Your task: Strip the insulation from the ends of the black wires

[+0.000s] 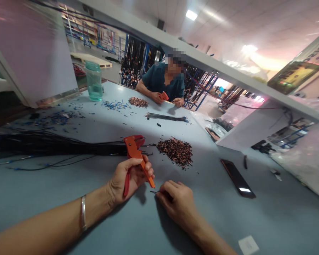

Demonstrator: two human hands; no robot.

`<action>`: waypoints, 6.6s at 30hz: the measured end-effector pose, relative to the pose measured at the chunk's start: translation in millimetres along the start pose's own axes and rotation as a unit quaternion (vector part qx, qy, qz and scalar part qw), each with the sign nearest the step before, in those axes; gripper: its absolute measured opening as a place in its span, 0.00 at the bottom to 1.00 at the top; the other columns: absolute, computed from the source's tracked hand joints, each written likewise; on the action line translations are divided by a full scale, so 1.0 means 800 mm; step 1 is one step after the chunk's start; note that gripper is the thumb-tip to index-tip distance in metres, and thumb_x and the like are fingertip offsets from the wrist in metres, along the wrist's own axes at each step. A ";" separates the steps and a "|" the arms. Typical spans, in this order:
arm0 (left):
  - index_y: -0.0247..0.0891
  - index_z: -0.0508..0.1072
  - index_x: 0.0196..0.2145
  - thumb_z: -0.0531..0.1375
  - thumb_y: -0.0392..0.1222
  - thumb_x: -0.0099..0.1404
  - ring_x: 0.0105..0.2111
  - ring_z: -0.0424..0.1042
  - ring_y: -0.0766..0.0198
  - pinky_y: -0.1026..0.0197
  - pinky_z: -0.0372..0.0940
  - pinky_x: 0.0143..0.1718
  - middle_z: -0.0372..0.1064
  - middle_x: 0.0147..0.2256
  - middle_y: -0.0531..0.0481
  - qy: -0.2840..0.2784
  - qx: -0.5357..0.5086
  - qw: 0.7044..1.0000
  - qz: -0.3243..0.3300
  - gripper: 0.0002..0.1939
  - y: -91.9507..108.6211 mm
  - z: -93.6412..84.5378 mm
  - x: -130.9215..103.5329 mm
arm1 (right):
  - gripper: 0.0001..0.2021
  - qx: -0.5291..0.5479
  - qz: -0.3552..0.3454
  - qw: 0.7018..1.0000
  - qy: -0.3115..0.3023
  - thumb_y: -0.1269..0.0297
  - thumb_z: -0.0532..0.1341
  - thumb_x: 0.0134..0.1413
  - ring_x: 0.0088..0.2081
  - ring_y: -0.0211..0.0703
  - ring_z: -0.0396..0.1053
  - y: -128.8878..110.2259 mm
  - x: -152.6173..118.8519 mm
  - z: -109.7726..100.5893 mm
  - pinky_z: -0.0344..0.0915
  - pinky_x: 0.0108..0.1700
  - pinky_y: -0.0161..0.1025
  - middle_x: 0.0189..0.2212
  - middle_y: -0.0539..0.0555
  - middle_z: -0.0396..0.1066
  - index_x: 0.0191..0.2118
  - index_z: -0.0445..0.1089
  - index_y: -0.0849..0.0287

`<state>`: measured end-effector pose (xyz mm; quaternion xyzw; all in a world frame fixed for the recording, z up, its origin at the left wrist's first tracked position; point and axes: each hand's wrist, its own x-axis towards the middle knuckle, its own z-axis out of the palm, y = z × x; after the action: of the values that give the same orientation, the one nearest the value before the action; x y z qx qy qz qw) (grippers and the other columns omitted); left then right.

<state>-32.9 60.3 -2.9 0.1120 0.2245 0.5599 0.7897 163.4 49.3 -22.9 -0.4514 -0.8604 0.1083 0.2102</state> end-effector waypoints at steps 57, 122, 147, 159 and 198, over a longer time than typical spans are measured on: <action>0.33 0.73 0.35 0.61 0.37 0.56 0.34 0.79 0.53 0.53 0.69 0.43 0.79 0.34 0.42 -0.110 0.120 0.983 -0.081 0.08 -0.013 -0.002 -0.011 | 0.10 0.347 0.121 0.930 -0.014 0.57 0.62 0.55 0.24 0.36 0.56 0.007 -0.004 -0.028 0.54 0.26 0.33 0.21 0.46 0.61 0.29 0.69 0.58; 0.33 0.71 0.37 0.63 0.41 0.54 0.28 0.73 0.60 0.56 0.66 0.36 0.73 0.29 0.47 -0.156 0.248 0.946 -0.139 0.12 -0.020 -0.005 -0.014 | 0.06 0.159 0.071 0.969 0.173 0.65 0.58 0.57 0.22 0.37 0.62 0.039 -0.002 -0.066 0.61 0.25 0.33 0.20 0.46 0.64 0.31 0.69 0.58; 0.34 0.69 0.37 0.64 0.42 0.53 0.26 0.75 0.59 0.58 0.68 0.31 0.73 0.28 0.46 -0.150 0.300 0.925 -0.176 0.14 -0.023 -0.003 -0.014 | 0.12 -0.122 -0.143 0.926 0.326 0.79 0.62 0.55 0.21 0.37 0.68 -0.002 -0.016 -0.067 0.60 0.38 0.44 0.24 0.49 0.74 0.43 0.69 0.57; 0.34 0.71 0.36 0.65 0.38 0.52 0.27 0.75 0.61 0.59 0.68 0.31 0.74 0.29 0.48 -0.168 0.268 0.937 -0.148 0.13 -0.021 -0.001 -0.017 | 0.06 0.093 -0.027 0.973 0.210 0.72 0.56 0.61 0.26 0.38 0.69 0.007 -0.005 -0.049 0.65 0.29 0.34 0.26 0.50 0.71 0.37 0.70 0.56; 0.33 0.71 0.39 0.64 0.40 0.54 0.23 0.72 0.62 0.57 0.67 0.30 0.73 0.27 0.49 -0.281 0.240 0.910 -0.186 0.15 -0.021 -0.011 -0.014 | 0.06 0.311 0.091 0.928 0.185 0.61 0.62 0.58 0.21 0.35 0.58 0.027 -0.015 -0.052 0.57 0.24 0.31 0.21 0.46 0.64 0.33 0.73 0.56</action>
<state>-25.9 43.4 -15.5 0.4070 0.1377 0.2775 0.8593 204.2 51.1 2.8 -0.4520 -0.6843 0.3042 0.4847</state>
